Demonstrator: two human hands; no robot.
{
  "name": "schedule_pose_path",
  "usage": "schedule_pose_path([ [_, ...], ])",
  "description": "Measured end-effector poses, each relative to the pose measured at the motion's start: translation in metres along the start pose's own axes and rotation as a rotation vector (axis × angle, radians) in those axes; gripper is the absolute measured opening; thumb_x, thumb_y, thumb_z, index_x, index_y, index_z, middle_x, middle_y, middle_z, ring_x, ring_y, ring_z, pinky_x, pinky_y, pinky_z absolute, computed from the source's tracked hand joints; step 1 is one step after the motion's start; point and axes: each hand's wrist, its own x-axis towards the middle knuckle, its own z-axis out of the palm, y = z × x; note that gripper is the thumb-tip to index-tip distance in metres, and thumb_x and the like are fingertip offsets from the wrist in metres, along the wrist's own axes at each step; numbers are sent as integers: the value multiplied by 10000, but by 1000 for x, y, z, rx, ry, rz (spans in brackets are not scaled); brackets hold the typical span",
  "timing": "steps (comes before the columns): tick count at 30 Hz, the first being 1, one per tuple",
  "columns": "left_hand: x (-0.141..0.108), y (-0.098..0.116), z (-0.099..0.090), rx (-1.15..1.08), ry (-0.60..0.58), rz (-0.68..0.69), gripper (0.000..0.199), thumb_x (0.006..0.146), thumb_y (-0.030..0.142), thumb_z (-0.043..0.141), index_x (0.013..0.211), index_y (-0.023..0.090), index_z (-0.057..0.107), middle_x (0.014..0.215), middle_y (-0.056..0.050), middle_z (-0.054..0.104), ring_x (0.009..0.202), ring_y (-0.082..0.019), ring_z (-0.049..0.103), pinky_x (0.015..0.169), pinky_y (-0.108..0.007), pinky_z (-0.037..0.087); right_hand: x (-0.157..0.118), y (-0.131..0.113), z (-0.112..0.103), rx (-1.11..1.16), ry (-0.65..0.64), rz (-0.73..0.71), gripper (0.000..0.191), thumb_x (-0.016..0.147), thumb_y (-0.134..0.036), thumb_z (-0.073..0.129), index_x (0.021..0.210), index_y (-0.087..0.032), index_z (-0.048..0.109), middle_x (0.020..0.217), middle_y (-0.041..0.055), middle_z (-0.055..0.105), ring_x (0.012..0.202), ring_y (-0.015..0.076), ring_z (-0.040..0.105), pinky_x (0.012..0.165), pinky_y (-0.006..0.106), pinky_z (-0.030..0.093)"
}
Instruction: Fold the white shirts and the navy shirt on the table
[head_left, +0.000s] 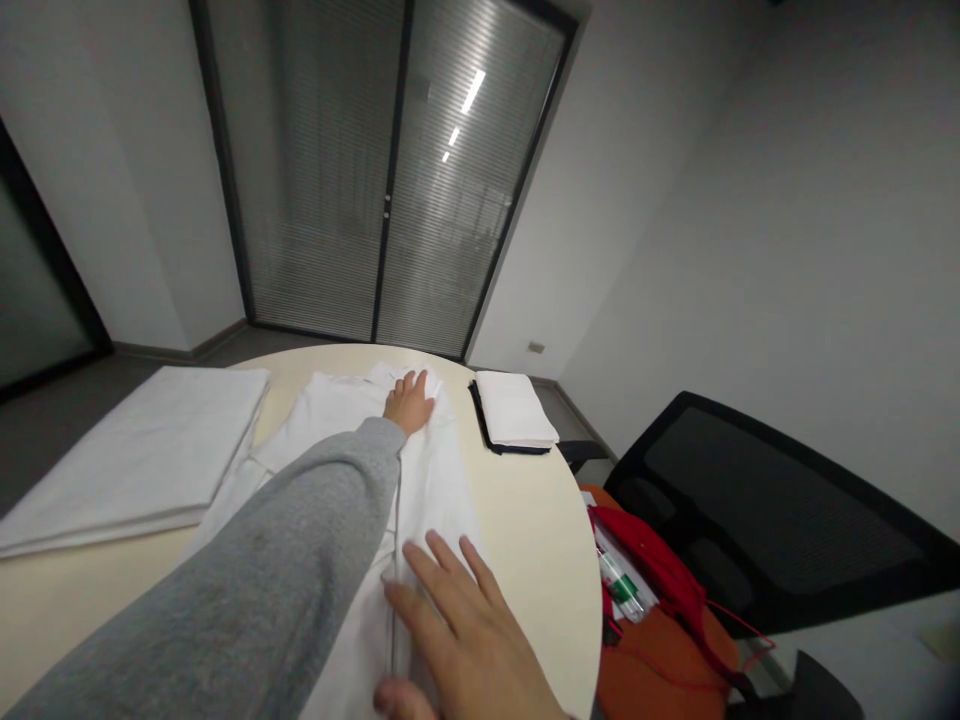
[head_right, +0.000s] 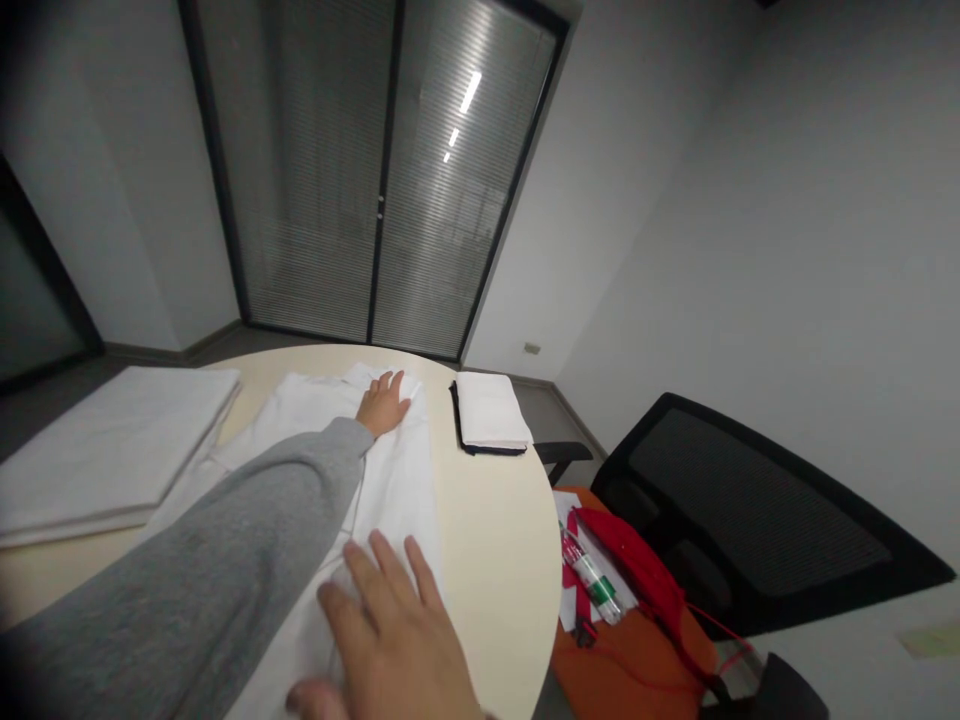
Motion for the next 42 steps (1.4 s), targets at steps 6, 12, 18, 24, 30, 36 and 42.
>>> schedule_pose_path([
  [6, 9, -15, 3, -105, 18, -65, 750, 861, 157, 628, 1565, 143, 370, 1485, -212, 441, 1339, -356, 516, 1141, -442, 388, 51, 30, 28, -40, -93, -4, 588, 1038, -403, 520, 1602, -326, 372, 1707, 8, 287, 1595, 286, 179, 1305, 572, 87],
  [12, 17, -24, 7, -168, 29, 13, 728, 817, -40, 502, 1523, 131, 459, 1390, -196, 520, 1186, -281, 648, 1093, -376, 457, 37, 48, 76, -158, -42, 70, 761, 962, -363, 620, 1640, -366, 275, 1719, -3, 176, 1576, 425, 141, 1249, 711, 153],
  [18, 15, -24, 3, -235, 49, 56, 741, 817, -46, 526, 1508, 219, 487, 1432, -140, 476, 1196, -248, 647, 1110, -363, 462, 37, 35, 95, -170, -12, 145, 758, 948, -554, 634, 1607, -279, 379, 1701, 105, 233, 1532, 513, 226, 1182, 804, 194],
  [24, 15, -21, 1, -266, 76, 51, 760, 849, -5, 538, 1560, 230, 405, 1454, -148, 431, 1088, -246, 682, 1046, -371, 496, 46, 18, 57, -174, 4, 168, 330, 1015, -482, 560, 1228, -264, 686, 1672, 76, 370, 1549, 446, 253, 1183, 820, 131],
  [30, 11, -17, -2, -169, 91, 35, 660, 893, 33, 494, 1524, 217, 444, 1432, -147, 471, 1091, -253, 649, 1014, -379, 491, 56, 18, 58, -313, 96, 103, 322, 1060, -353, 475, 1116, -178, 739, 1512, 142, 569, 1436, 389, 467, 1208, 740, 268],
  [36, 1, -10, -12, 28, 141, 69, 452, 947, 195, 541, 1395, 206, 597, 1484, -203, 515, 1392, -403, 413, 1162, -579, 315, 51, 25, 104, -327, 207, 23, 521, 989, -518, 575, 1355, -153, 638, 1546, 124, 546, 1439, 346, 489, 1236, 532, 382],
  [42, 3, -2, -4, 91, -261, 140, 597, 1034, 562, 344, 1562, 305, 452, 1670, -38, 397, 1562, -317, 249, 1263, -607, 108, 48, 45, 158, -564, 592, -136, 437, 1051, -325, 493, 1440, -139, 559, 1489, 127, 598, 1439, 298, 502, 1209, 486, 418],
])
